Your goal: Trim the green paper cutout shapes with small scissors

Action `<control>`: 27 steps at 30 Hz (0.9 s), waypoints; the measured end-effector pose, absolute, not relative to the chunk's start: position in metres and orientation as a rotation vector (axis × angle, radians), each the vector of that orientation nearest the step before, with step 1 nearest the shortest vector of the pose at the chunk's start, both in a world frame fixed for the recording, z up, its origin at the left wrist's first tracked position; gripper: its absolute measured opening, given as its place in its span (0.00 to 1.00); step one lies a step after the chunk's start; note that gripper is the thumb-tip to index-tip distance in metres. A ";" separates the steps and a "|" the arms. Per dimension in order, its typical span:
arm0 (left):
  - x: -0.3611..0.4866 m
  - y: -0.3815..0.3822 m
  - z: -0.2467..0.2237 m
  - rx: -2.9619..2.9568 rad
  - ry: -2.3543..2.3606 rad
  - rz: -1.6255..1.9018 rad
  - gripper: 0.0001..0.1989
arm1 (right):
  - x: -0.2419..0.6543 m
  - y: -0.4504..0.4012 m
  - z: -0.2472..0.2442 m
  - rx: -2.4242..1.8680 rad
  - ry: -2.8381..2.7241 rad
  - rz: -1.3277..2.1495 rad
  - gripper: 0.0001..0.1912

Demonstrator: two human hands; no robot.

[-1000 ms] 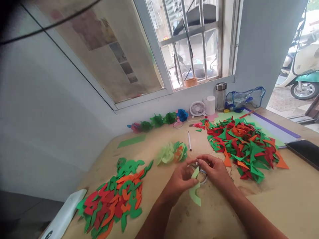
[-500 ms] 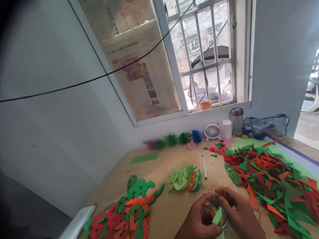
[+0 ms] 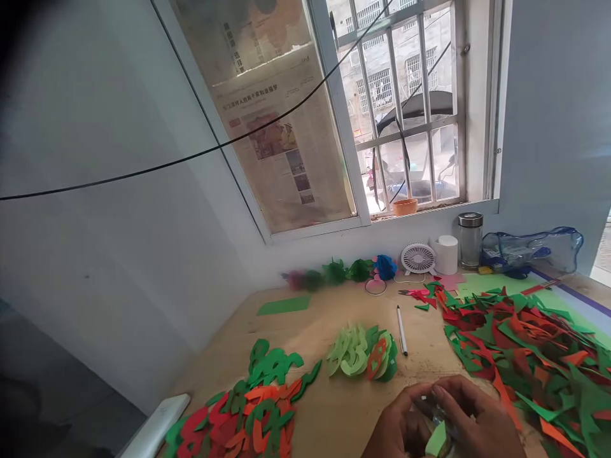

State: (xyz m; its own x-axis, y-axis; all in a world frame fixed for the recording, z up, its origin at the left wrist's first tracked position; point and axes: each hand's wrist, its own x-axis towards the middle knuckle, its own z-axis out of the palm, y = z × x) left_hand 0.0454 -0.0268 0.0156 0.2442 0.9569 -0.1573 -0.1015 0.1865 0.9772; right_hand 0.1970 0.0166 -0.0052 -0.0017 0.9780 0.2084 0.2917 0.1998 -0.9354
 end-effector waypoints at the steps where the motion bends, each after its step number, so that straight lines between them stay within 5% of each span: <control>1: 0.045 -0.027 0.015 1.087 1.018 0.956 0.42 | 0.196 0.016 -0.004 -1.276 -1.485 0.862 0.15; 9: 0.036 -0.021 0.011 0.943 0.752 0.919 0.44 | 0.191 0.014 0.002 -1.220 -1.534 0.926 0.17; 17: 0.035 -0.020 -0.003 0.991 0.976 1.159 0.48 | 0.194 0.015 0.000 -1.186 -1.583 1.110 0.20; 27: 0.030 -0.019 0.018 0.930 1.286 1.565 0.27 | 0.193 0.001 0.043 -1.293 -1.399 1.078 0.18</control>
State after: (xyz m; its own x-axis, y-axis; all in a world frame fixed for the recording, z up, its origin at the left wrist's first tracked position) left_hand 0.0305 -0.0190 0.0181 -0.3309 0.9435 0.0158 -0.1675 -0.0752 0.9830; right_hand 0.1929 0.0007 0.0434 -0.0282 0.9977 0.0617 0.1949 0.0660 -0.9786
